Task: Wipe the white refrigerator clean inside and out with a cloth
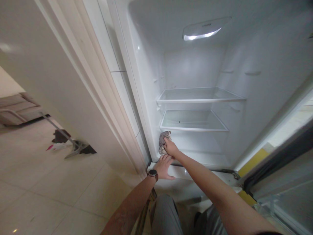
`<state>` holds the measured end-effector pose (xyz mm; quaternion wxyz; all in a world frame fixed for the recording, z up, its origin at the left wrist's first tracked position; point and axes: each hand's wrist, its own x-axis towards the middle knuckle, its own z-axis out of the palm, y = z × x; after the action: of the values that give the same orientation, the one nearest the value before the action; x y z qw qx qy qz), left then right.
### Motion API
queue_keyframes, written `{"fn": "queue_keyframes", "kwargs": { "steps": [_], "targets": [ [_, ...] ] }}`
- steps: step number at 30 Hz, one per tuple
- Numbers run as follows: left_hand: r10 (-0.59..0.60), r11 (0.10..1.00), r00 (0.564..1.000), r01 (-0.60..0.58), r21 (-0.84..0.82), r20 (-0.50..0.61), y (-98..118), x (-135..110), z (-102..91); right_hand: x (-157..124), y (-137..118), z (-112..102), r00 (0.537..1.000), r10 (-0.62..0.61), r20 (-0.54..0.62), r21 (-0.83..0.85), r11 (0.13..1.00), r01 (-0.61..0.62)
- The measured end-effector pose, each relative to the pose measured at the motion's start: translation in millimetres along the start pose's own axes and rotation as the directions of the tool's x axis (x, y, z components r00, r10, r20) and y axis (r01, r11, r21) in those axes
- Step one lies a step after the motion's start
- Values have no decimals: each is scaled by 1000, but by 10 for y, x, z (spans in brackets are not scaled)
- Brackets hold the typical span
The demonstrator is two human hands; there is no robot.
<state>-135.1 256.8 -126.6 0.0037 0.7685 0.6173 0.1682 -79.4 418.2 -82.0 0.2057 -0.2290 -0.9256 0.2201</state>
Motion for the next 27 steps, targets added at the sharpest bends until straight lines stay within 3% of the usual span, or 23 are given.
{"fn": "queue_keyframes", "kwargs": {
  "steps": [27],
  "targets": [
    [-10,1000,1000,10,0,-7,-12,-1,37,-4,48,61,1000,-16,-21,-13,1000,15]
  ]
}}
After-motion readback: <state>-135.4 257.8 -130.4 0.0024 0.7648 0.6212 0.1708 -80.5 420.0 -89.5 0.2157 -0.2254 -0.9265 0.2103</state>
